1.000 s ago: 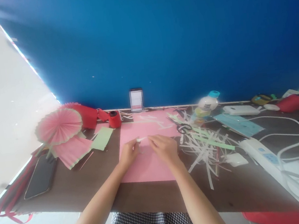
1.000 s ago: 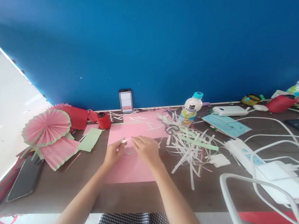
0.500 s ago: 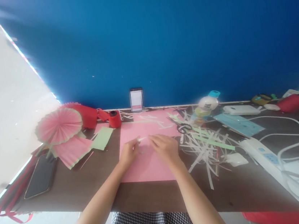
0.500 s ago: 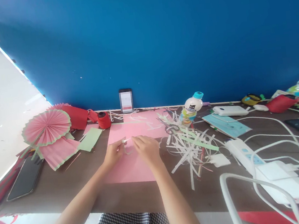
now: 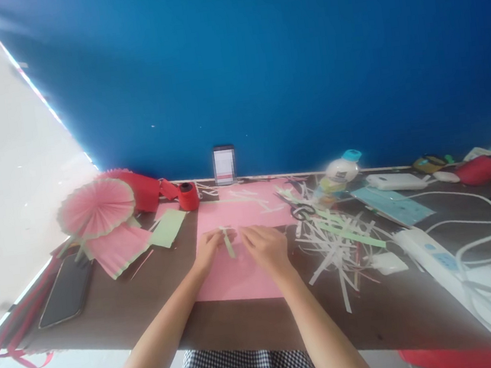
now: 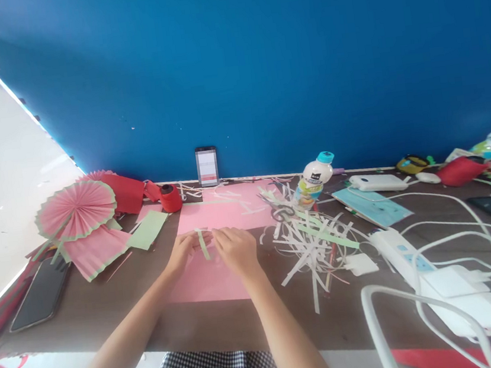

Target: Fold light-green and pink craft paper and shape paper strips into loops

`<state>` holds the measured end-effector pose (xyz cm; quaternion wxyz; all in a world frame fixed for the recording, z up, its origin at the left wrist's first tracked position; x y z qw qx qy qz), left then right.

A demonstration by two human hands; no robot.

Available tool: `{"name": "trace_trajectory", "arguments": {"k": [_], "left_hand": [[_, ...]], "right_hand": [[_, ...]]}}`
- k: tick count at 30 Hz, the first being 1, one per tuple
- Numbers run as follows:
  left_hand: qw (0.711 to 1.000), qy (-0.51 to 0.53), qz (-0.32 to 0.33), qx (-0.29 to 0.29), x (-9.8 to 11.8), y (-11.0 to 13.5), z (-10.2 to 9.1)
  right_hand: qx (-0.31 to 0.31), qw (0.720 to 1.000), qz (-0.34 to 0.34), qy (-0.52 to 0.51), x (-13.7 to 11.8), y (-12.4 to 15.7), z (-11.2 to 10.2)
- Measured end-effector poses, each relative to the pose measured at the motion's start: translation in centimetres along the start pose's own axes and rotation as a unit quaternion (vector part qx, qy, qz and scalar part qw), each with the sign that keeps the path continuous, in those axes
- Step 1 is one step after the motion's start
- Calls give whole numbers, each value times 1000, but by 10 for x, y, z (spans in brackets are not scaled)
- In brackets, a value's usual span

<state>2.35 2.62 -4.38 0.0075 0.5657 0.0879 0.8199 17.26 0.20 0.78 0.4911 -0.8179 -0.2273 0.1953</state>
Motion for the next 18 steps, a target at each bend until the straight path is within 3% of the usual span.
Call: {"name": "trace_trajectory", "arguments": {"k": [18], "left_hand": [[994,92,-42,50,11,3,7]], "right_hand": [[-56,996,-30,64,-18,15,7]]}}
Point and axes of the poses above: each hand's wrist, its own y-axis away from the middle knuckle, its own z-axis out of the palm, x = y × z, the point moved 2 cm from there along -y, towards the middle knuckle, and after that the axes turned 15 degrees about x, right-handed, at the moved point
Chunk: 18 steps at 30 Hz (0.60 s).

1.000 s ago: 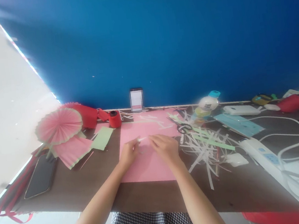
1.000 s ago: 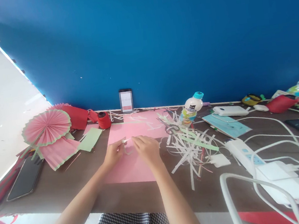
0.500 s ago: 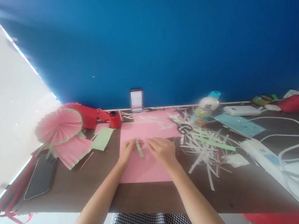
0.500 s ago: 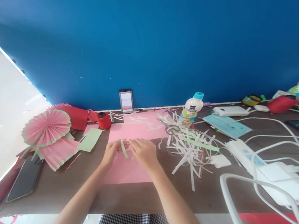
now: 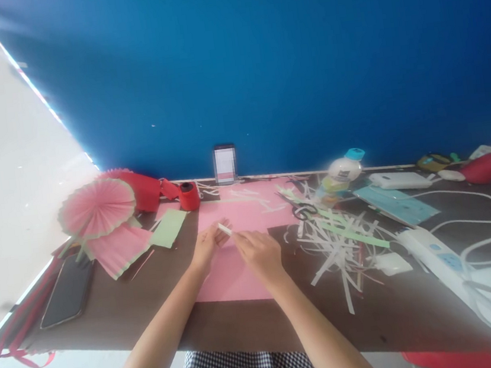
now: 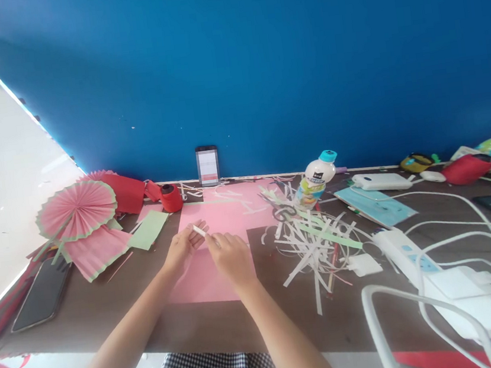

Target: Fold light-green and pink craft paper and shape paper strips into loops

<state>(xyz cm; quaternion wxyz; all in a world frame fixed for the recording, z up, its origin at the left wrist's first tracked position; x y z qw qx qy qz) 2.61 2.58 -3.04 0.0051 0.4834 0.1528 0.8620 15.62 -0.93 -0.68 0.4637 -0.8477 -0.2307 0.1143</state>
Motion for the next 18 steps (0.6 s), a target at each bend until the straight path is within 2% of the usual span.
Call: {"name": "trace_trajectory", "arguments": {"k": [8,18], "left_hand": [[1000,7,11,-2,1,0,0],[999,21,-23,-10,4,1,3]], "right_hand": [[11,1000,-11,25,-7,-2,1],[-4,998,-26,52,-13,-4,-1]]}}
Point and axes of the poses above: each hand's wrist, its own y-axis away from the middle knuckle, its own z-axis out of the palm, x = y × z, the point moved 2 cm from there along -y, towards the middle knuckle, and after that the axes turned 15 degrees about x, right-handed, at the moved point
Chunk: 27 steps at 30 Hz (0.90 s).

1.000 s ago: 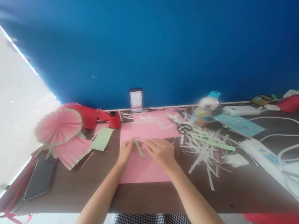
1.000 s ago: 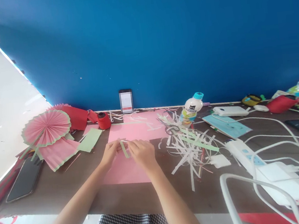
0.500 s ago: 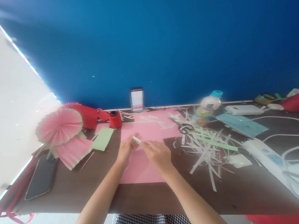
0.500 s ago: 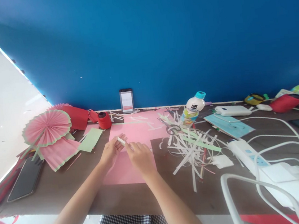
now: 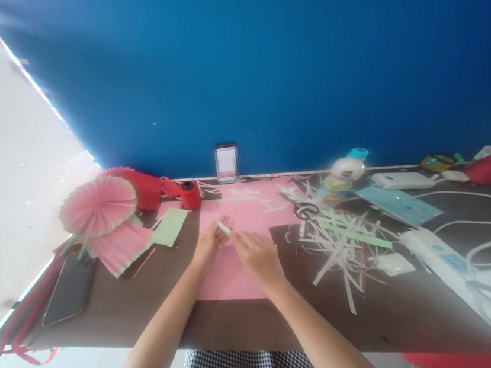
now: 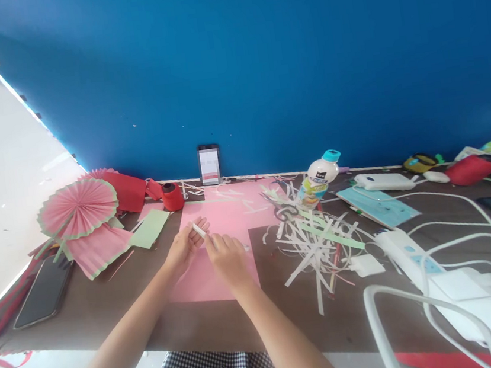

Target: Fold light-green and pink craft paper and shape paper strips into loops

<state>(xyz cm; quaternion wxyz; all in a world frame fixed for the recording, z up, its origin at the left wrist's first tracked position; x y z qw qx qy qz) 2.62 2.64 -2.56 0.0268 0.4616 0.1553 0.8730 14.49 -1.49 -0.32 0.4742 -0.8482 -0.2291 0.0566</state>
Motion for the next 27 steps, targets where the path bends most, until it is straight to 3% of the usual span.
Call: {"name": "trace_trajectory", "arguments": {"k": [27], "left_hand": [[992,108,-62,19,-6,-6,-2]], "right_hand": [[41,997,-27,61,-15,1,3]]}}
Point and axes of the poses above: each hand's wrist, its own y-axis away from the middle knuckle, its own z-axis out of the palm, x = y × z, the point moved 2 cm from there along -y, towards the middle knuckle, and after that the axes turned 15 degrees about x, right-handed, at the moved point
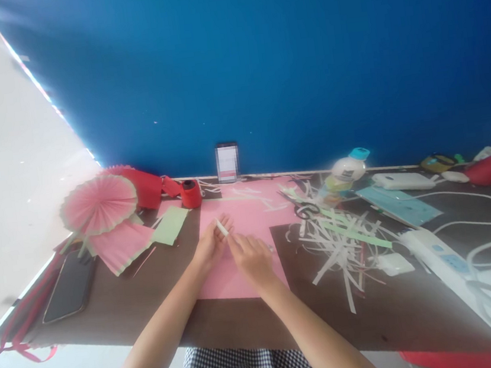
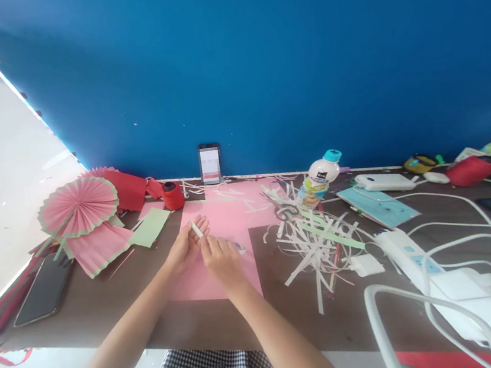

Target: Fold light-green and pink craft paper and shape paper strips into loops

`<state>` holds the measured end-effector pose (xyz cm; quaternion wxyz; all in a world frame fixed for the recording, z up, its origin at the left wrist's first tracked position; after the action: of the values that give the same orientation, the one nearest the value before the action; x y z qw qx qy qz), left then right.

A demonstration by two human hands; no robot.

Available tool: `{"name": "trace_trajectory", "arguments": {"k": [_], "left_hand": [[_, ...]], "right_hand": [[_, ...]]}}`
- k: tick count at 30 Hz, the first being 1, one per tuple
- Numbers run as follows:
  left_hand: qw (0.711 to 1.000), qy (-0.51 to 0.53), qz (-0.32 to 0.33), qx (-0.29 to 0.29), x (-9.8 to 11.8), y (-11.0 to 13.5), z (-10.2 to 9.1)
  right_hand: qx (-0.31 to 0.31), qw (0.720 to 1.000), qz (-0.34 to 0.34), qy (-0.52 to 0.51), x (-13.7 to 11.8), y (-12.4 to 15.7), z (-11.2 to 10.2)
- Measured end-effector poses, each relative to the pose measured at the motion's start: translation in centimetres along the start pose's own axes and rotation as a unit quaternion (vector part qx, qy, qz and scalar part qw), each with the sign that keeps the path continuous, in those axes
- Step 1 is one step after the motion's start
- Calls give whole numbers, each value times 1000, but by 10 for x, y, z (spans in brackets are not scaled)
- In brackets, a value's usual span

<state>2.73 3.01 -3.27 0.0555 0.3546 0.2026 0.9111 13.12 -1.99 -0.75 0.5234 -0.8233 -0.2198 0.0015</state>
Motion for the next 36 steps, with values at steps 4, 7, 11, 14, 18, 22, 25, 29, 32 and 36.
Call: {"name": "trace_trajectory", "arguments": {"k": [4,7,11,14,18,22,25,29,32,36], "left_hand": [[1000,5,-2,5,1,1,1],[1000,11,1,9,1,1,2],[1000,14,4,6,-1,-1,1],[1000,19,4,8,-1,-1,1],[1000,27,1,8,0,0,1],[999,29,-6,15,0,0,1],[999,30,-7,17,0,0,1],[999,26,-9,15,0,-1,0],[999,21,-18,19,1,-2,0],[1000,9,-4,-3,-1,-1,-1]], "right_hand": [[-8,1000,3,-8,-1,0,-1],[1,1000,5,-8,-2,-1,-1],[7,1000,5,-4,-4,0,0],[5,1000,4,-2,-5,2,2],[2,1000,2,0,-7,5,5],[-2,1000,1,-4,-8,6,6],[-8,1000,3,-9,-8,5,6],[-20,1000,6,-9,-8,4,5],[-37,999,8,-11,-8,4,6],[-65,998,9,-18,-7,5,6]]}}
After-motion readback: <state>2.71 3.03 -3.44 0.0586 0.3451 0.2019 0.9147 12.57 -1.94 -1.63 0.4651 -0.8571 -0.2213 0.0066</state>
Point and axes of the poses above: each hand's wrist, its own y-axis away from the middle knuckle, its own z-axis out of the palm, x = y × z, the point moved 2 cm from there along -y, towards the middle knuckle, and after that the axes turned 15 degrees about x, right-handed, at the moved point
